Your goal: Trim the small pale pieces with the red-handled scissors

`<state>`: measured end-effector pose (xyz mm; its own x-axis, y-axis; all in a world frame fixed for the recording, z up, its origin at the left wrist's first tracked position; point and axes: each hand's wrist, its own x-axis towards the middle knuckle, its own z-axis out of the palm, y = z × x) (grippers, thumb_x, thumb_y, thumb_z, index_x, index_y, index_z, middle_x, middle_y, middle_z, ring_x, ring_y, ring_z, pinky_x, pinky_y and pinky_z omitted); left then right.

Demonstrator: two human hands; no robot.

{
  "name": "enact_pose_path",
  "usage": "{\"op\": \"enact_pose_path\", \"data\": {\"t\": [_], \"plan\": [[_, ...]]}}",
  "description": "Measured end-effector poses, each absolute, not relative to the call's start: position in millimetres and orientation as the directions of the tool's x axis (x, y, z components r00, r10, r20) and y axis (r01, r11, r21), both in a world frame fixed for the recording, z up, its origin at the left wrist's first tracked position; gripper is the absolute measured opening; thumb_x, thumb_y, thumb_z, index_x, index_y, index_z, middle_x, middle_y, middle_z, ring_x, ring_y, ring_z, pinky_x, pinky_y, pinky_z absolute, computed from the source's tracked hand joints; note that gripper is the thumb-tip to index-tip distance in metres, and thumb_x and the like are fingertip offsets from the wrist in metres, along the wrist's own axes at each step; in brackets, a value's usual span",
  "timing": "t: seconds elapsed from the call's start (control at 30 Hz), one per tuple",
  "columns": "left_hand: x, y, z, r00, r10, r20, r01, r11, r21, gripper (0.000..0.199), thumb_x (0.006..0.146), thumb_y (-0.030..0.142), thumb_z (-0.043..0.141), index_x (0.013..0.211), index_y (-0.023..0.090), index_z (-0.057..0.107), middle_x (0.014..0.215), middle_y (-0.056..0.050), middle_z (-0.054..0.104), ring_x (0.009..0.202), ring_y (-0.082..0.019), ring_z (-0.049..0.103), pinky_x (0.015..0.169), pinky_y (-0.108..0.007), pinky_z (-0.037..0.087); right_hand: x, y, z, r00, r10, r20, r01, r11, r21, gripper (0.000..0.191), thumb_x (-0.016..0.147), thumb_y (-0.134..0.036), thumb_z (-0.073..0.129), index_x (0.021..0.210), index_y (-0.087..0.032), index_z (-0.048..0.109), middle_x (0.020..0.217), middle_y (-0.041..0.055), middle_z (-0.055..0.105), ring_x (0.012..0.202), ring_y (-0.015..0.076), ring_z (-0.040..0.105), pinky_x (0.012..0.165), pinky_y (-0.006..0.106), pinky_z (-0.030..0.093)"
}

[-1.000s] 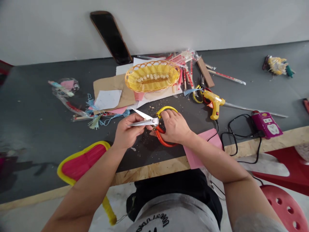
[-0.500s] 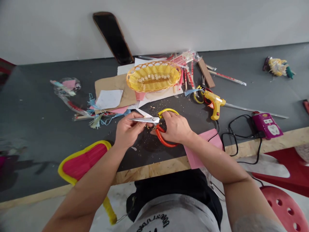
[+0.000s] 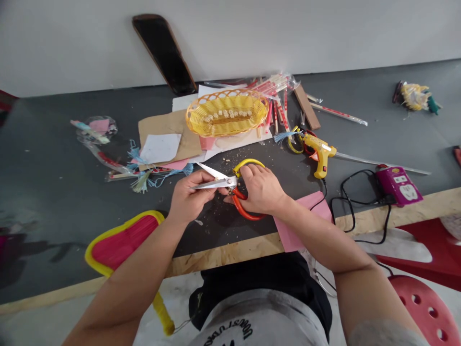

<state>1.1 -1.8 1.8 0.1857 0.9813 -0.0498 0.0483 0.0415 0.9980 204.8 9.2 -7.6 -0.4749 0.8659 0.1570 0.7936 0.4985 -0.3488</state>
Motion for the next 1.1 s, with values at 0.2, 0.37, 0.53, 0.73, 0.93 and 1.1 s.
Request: {"op": "enact_pose_path", "data": {"t": [0.2,0.37,0.53,0.73,0.93,1.1], "plan": [[0.7,-0.9,-0.8,0.173,0.984,-0.041,0.003,0.041,0.999,0.021,0.084,0.038,0.073,0.079,0.018,0.068,0.069,-0.005,0.076,0.042,-0.007,0.038,0.043,-0.023,0.028,205.4,6.4,-7.4,-0.462,0.873,0.159,0.793,0.486,-0.366,0.058,0.087,-0.073,0.052,0.101,-0.017,0.055,0.092,0.0129,0.068,0.082,0.0263,0.063,0.071,0.036,0.044],[2.3,-0.4,-0.5,0.141,0.990,-0.026,0.006,0.026,1.000,0.030,0.083,0.047,0.075,0.080,0.019,0.066,0.070,-0.005,0.077,0.041,-0.007,0.041,0.041,-0.023,0.027,203.9,6.6,-5.3,-0.433,0.895,0.111,0.812,0.441,-0.384,0.057,0.086,-0.073,0.054,0.102,-0.018,0.055,0.091,0.0107,0.068,0.078,0.0238,0.063,0.066,0.034,0.041],[2.6,-0.2,-1.9,0.090,0.996,0.014,0.091,-0.023,0.996,0.026,0.085,0.045,0.074,0.086,0.020,0.065,0.073,-0.003,0.077,0.043,-0.008,0.046,0.042,-0.022,0.031,203.6,10.4,-3.2,-0.418,0.906,0.068,0.812,0.406,-0.418,0.056,0.085,-0.072,0.057,0.101,-0.019,0.054,0.091,0.0090,0.067,0.076,0.0224,0.061,0.065,0.034,0.040],[-0.2,0.1,-5.9,0.100,0.993,0.055,0.162,-0.070,0.984,0.019,0.087,0.036,0.070,0.080,0.020,0.065,0.055,0.003,0.061,0.047,-0.009,0.051,0.051,-0.022,0.039,204.6,12.3,-5.5,-0.440,0.888,0.134,0.812,0.457,-0.363,0.059,0.082,-0.074,0.059,0.103,-0.019,0.052,0.104,0.0160,0.066,0.098,0.0319,0.062,0.083,0.042,0.046],[0.7,0.0,-4.5,0.109,0.991,0.072,0.175,-0.091,0.980,0.012,0.087,0.028,0.068,0.080,0.019,0.068,0.053,0.004,0.057,0.047,-0.008,0.050,0.050,-0.021,0.038,204.1,11.2,-5.7,-0.442,0.890,0.109,0.818,0.450,-0.357,0.061,0.083,-0.073,0.057,0.105,-0.018,0.051,0.107,0.0171,0.066,0.102,0.0340,0.061,0.086,0.045,0.047],[1.9,0.2,-4.7,0.120,0.989,0.086,0.153,-0.104,0.983,0.012,0.086,0.028,0.069,0.079,0.019,0.069,0.054,0.004,0.059,0.045,-0.008,0.048,0.046,-0.020,0.036,203.6,12.1,-5.9,-0.447,0.889,0.099,0.813,0.450,-0.369,0.061,0.082,-0.074,0.057,0.104,-0.018,0.051,0.106,0.0165,0.066,0.099,0.0333,0.062,0.084,0.044,0.047]]}}
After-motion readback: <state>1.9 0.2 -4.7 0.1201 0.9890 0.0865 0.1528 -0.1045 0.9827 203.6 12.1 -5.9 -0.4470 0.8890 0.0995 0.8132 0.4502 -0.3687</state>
